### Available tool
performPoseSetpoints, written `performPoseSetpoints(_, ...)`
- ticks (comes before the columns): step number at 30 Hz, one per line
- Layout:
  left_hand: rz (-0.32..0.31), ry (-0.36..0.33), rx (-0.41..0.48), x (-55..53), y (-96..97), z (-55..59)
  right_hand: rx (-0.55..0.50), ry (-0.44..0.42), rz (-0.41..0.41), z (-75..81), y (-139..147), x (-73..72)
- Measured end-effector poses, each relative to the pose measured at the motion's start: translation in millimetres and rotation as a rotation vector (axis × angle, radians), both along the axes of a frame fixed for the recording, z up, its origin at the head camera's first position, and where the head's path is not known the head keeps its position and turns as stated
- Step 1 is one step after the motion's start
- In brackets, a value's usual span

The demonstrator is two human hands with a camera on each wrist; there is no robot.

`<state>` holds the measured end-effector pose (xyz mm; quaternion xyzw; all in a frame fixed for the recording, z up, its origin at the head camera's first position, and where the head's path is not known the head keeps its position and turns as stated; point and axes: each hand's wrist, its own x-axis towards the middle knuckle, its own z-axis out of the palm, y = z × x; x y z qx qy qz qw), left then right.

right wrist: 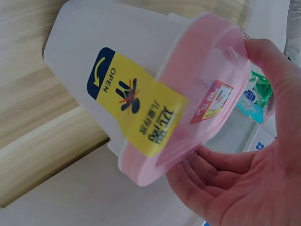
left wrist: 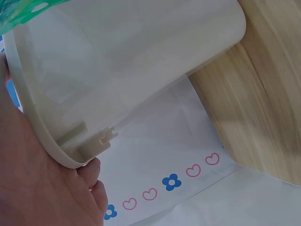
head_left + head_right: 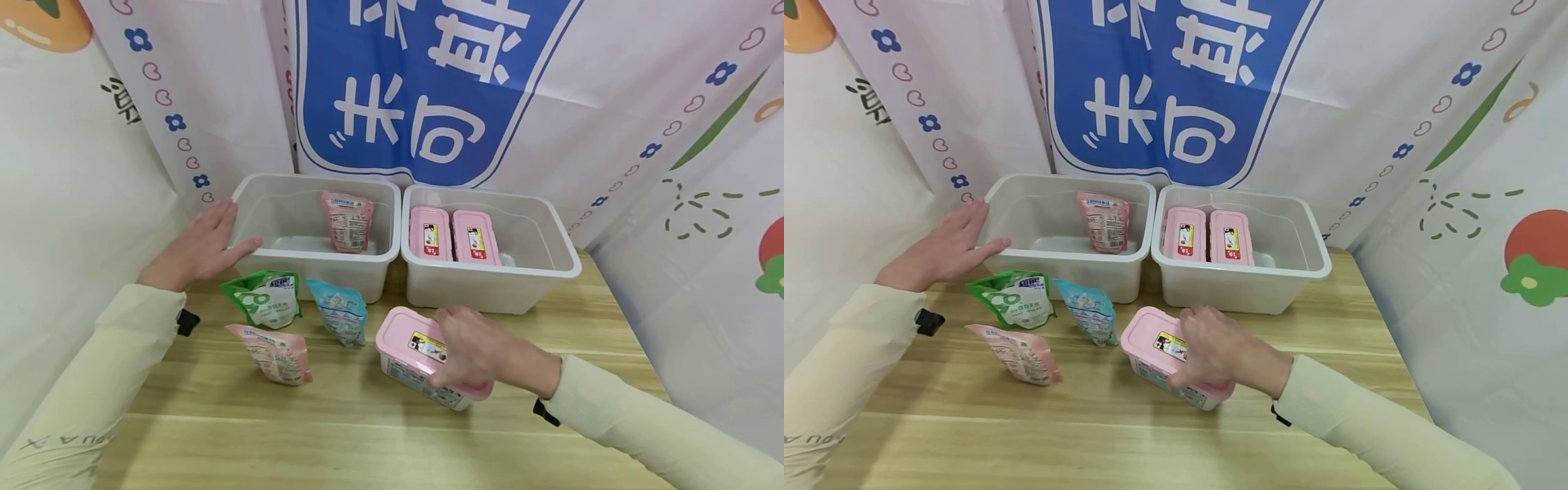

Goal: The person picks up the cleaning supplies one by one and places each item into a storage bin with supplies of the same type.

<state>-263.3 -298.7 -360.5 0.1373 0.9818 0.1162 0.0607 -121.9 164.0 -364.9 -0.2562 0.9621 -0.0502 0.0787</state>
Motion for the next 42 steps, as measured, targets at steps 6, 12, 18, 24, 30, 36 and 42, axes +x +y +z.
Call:
performPoseSetpoints(6, 0.003, -0.002, -0.003, 1.1, 0.1, 1.9, -0.037, 0.042, 0.009, -4.1, 0, -0.5)
performPoseSetpoints(12, -0.001, 0.013, 0.002, 0.8, 0.4, 0.7, -0.067, 0.078, 0.034, -7.4, 2, -0.7)
performPoseSetpoints(18, -0.003, 0.028, 0.009, 0.4, 0.1, -1.2, -0.09, 0.067, 0.049, -4.8, 6, -1.3)
performPoseSetpoints(24, -0.003, 0.029, 0.008, 0.5, 1.0, -1.3, -0.114, 0.093, 0.05, -4.4, 12, -0.2)
performPoseSetpoints(30, 0.003, 0.016, -0.002, 1.3, -0.9, 0.5, -0.122, 0.086, 0.027, -4.2, 19, 1.8)
performPoseSetpoints(36, 0.003, 0.007, -0.005, 1.2, -1.5, 2.0, -0.102, 0.099, 0.019, -0.5, 27, 3.1)
performPoseSetpoints(42, 0.0, 0.01, -0.001, 0.2, -1.2, 0.1, -0.103, 0.093, -0.006, 8.4, 34, 5.5)
